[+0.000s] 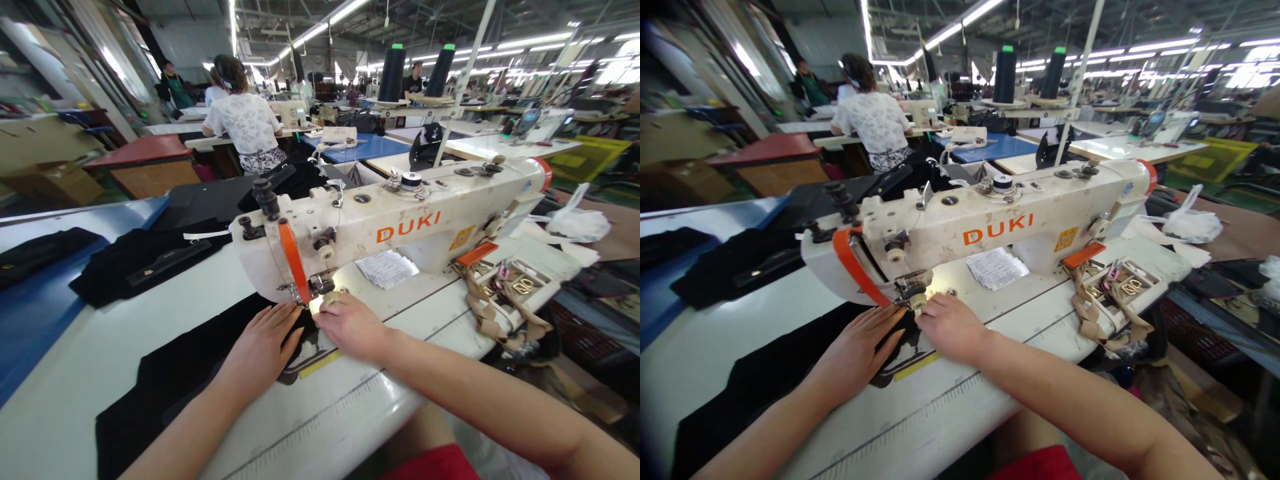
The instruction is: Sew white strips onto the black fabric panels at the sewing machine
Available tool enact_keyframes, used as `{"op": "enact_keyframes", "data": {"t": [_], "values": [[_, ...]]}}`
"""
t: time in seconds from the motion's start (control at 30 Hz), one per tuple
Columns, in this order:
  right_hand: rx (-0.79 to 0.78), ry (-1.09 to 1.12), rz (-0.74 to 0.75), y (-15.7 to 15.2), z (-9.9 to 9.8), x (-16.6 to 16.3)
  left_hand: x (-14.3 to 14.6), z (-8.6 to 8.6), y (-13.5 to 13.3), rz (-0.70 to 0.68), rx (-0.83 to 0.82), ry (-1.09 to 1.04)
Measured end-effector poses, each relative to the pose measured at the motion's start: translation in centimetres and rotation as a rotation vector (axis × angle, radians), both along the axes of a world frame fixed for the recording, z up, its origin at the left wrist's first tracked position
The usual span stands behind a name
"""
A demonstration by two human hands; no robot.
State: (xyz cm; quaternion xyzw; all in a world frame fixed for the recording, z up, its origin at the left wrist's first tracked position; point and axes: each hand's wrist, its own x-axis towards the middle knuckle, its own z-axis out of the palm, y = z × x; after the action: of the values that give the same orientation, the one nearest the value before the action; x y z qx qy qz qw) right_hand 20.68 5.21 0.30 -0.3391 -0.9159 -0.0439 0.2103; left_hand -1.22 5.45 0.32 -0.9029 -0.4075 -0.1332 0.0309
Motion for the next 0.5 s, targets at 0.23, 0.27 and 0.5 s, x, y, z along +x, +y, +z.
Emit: {"op": "enact_keyframes", "data": {"t": [0.23,0.27,0.5], "values": [[0.026,0.163,0.063,-1.0,0.4,0.4,-2.1,1.1,-5.9,0.037,-0.06,0.074],[0.022,0.183,0.079,-1.2,0.4,0.3,-2.5,1.7,-6.9,0.059,-0.03,0.076],[-0.047,0.292,0.174,-2.5,0.4,0.2,-9.7,1.4,-15.2,0.275,0.083,0.102]]}}
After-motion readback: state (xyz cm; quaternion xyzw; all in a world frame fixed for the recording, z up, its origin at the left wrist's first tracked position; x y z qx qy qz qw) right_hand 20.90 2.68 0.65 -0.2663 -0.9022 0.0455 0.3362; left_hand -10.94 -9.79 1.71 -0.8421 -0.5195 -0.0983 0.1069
